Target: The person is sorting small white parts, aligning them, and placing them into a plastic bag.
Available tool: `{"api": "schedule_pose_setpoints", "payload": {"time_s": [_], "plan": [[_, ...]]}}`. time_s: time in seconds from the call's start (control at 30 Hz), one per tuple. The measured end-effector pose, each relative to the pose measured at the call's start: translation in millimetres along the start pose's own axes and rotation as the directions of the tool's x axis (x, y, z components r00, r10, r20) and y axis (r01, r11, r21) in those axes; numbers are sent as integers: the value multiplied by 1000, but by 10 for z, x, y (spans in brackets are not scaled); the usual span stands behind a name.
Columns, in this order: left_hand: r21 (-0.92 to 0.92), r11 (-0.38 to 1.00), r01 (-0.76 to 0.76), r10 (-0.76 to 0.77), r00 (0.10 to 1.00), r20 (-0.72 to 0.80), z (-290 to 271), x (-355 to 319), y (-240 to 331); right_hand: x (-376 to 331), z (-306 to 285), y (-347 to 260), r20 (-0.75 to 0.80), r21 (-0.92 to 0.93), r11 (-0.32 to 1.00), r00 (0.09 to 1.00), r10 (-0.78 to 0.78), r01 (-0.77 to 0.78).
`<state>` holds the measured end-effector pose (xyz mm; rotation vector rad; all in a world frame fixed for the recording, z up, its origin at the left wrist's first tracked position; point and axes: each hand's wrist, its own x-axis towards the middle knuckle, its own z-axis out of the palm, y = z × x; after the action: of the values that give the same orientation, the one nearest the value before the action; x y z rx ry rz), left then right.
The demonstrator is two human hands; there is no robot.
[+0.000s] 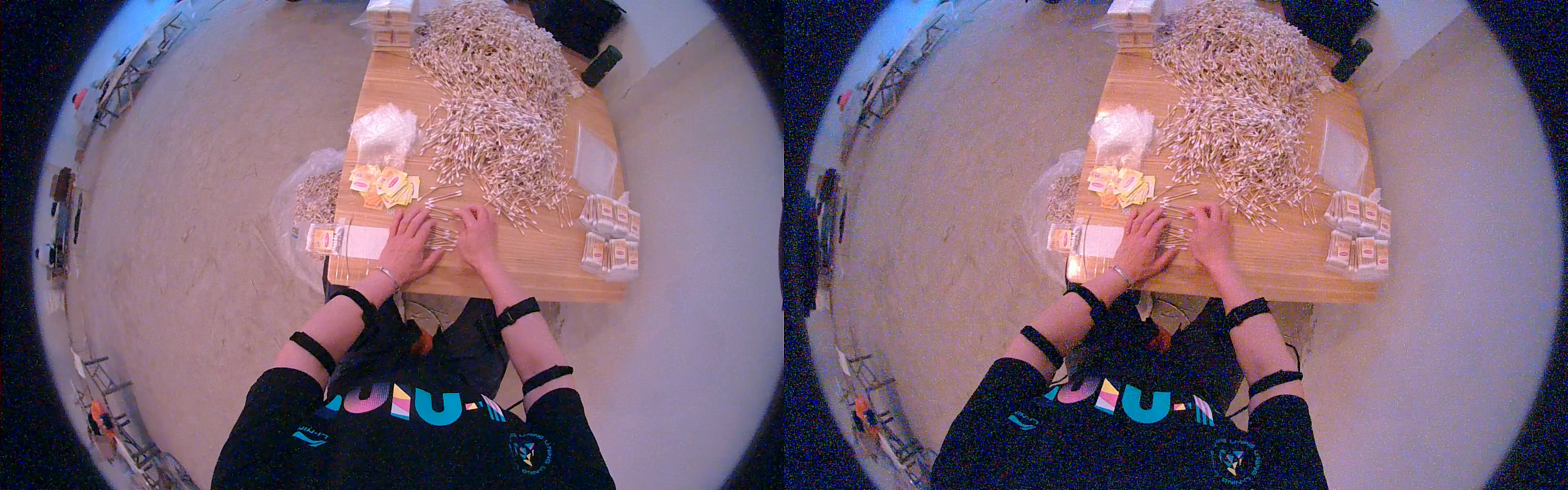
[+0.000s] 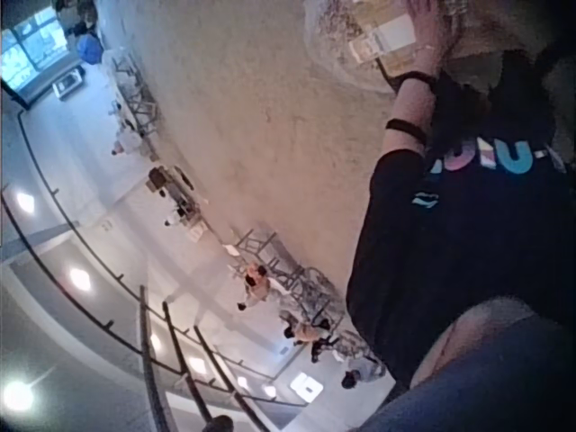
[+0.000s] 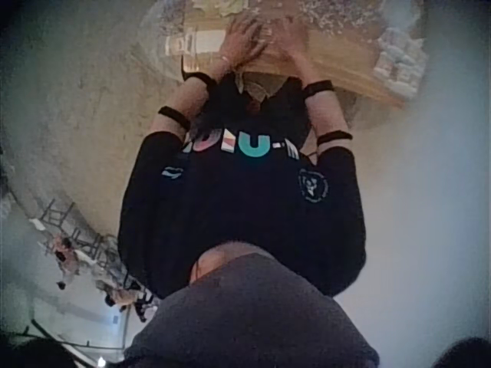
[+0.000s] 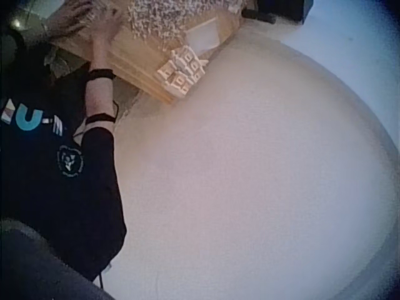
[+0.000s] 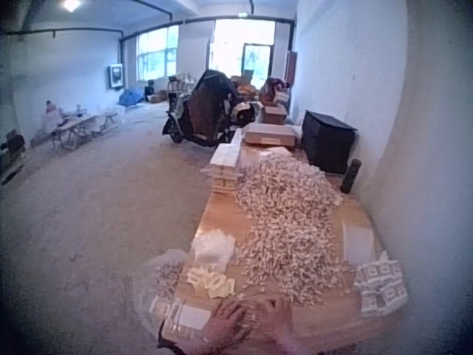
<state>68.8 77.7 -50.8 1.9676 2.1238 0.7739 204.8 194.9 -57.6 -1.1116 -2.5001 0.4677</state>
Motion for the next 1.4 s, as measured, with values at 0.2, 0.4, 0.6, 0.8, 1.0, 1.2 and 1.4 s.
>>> {"api": "schedule_pose_setpoints", "payload": {"time_s": [0.2, 0.4, 0.6, 0.8, 1.0, 1.2, 1.4], "plan": [[-55, 998, 13, -13, 1000, -14, -26, -26, -2, -68, -24, -92, 14, -53, 999, 1000, 0, 1], [-23, 1000, -5, 4, 998, -70, -9, -36, -3, -124, -46, -120, -17, 9, 1000, 1000, 19, -19], [-41, 999, -10, 10, 1000, -5, -2, -28, -23, -89, -44, -107, 11, 37, 999, 1000, 26, -26], [-15, 1000, -12, 12, 999, -35, -20, -32, 15, -86, -33, -101, -10, 23, 1000, 1000, -19, 19], [-61, 997, -50, 46, 997, -69, -11, -43, -12, -64, -8, -98, -52, 75, 997, 999, -10, 14], [-92, 993, -68, 57, 992, -113, 12, -51, -24, 17, -3, -86, -19, 118, 992, 999, 39, -36], [-130, 991, -37, 24, 995, -101, 32, -46, -33, 68, 26, 43, 17, 203, 977, 998, 59, -61]]}}
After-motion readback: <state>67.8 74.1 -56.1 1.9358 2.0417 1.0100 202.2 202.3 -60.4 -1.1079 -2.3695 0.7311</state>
